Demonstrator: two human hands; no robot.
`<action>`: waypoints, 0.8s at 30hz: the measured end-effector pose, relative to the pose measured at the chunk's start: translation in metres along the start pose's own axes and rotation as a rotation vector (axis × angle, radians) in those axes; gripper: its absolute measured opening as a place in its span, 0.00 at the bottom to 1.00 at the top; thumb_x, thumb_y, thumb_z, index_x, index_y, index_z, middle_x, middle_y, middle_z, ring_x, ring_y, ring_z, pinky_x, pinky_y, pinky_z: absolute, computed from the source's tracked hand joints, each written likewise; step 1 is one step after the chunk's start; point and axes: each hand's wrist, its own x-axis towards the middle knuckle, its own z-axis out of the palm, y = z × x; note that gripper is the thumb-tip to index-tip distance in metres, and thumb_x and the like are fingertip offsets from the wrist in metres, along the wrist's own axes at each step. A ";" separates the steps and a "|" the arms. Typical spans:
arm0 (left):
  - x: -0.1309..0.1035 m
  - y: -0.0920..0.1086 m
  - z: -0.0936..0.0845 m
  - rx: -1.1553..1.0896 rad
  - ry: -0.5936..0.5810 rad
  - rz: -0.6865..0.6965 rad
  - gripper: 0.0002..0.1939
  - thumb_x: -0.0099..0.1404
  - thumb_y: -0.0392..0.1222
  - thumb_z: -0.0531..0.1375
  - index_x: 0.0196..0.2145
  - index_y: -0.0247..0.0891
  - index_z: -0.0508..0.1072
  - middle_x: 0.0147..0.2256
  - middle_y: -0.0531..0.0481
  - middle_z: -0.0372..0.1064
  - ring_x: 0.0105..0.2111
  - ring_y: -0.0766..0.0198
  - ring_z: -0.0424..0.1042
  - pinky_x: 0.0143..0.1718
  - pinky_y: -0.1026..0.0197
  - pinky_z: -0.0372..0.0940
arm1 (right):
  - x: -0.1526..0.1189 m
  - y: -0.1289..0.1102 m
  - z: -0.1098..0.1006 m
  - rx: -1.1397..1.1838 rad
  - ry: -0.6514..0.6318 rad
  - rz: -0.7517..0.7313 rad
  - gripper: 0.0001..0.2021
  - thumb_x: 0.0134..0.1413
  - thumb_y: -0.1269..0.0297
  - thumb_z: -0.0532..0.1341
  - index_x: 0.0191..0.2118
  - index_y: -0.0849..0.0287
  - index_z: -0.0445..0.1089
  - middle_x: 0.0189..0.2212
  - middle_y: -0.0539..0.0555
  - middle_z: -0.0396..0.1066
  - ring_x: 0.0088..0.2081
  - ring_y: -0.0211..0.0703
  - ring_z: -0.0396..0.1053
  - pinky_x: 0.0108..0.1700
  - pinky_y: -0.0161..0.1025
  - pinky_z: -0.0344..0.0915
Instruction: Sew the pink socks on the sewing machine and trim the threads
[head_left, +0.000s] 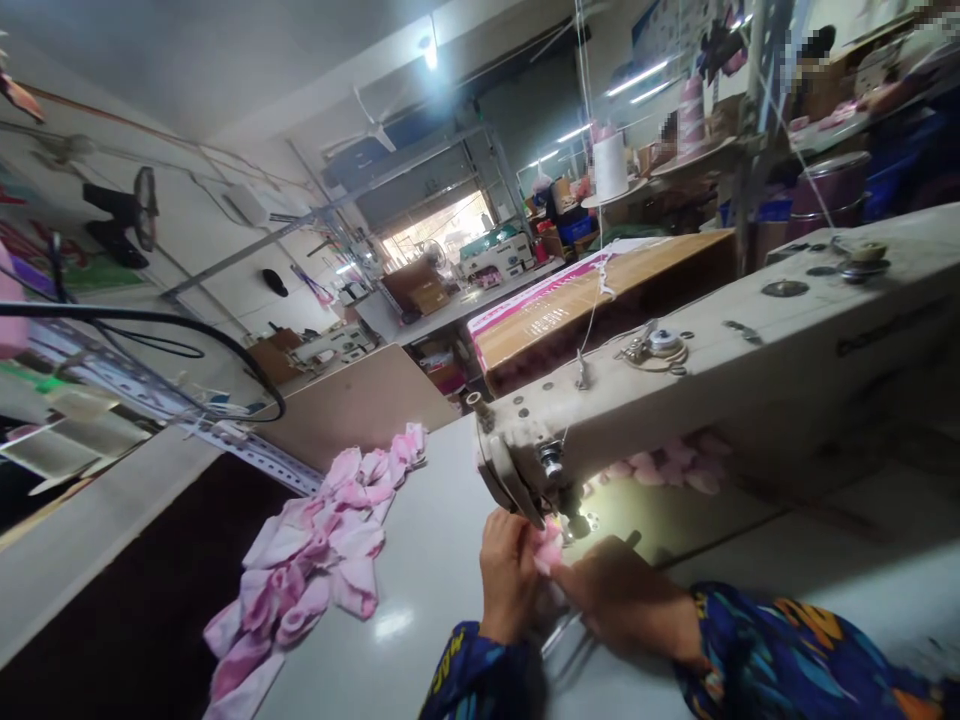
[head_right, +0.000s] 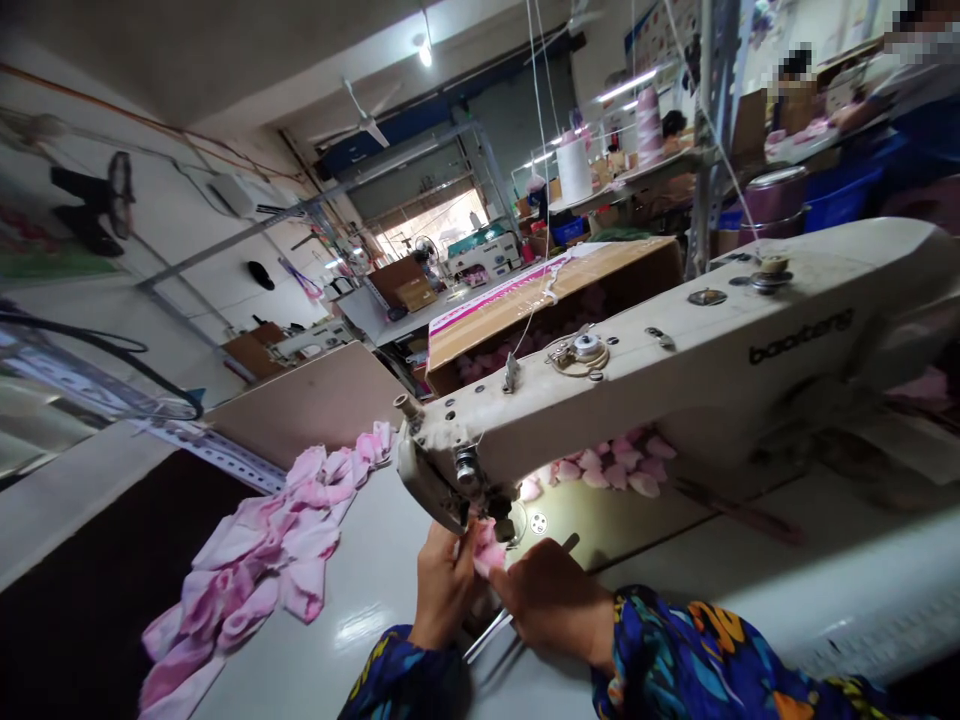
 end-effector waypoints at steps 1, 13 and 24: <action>0.001 -0.001 0.001 0.008 0.018 0.049 0.11 0.65 0.33 0.50 0.31 0.41 0.71 0.28 0.50 0.71 0.31 0.61 0.70 0.34 0.58 0.66 | 0.000 0.000 -0.001 0.002 -0.009 0.004 0.18 0.49 0.75 0.55 0.49 0.64 0.66 0.33 0.60 0.74 0.35 0.54 0.72 0.31 0.41 0.58; 0.007 -0.001 -0.015 0.090 -0.020 0.427 0.14 0.72 0.36 0.48 0.34 0.39 0.72 0.27 0.51 0.72 0.33 0.61 0.68 0.45 0.53 0.61 | -0.001 0.000 -0.002 -0.014 0.048 0.023 0.14 0.52 0.73 0.56 0.45 0.66 0.68 0.35 0.63 0.73 0.35 0.54 0.71 0.34 0.43 0.61; 0.002 -0.005 -0.020 -0.109 -0.107 0.392 0.13 0.72 0.39 0.48 0.42 0.37 0.72 0.36 0.46 0.74 0.35 0.63 0.73 0.35 0.63 0.70 | 0.000 -0.001 -0.003 -0.006 0.016 0.019 0.15 0.51 0.74 0.57 0.46 0.66 0.68 0.33 0.63 0.74 0.34 0.55 0.72 0.32 0.42 0.61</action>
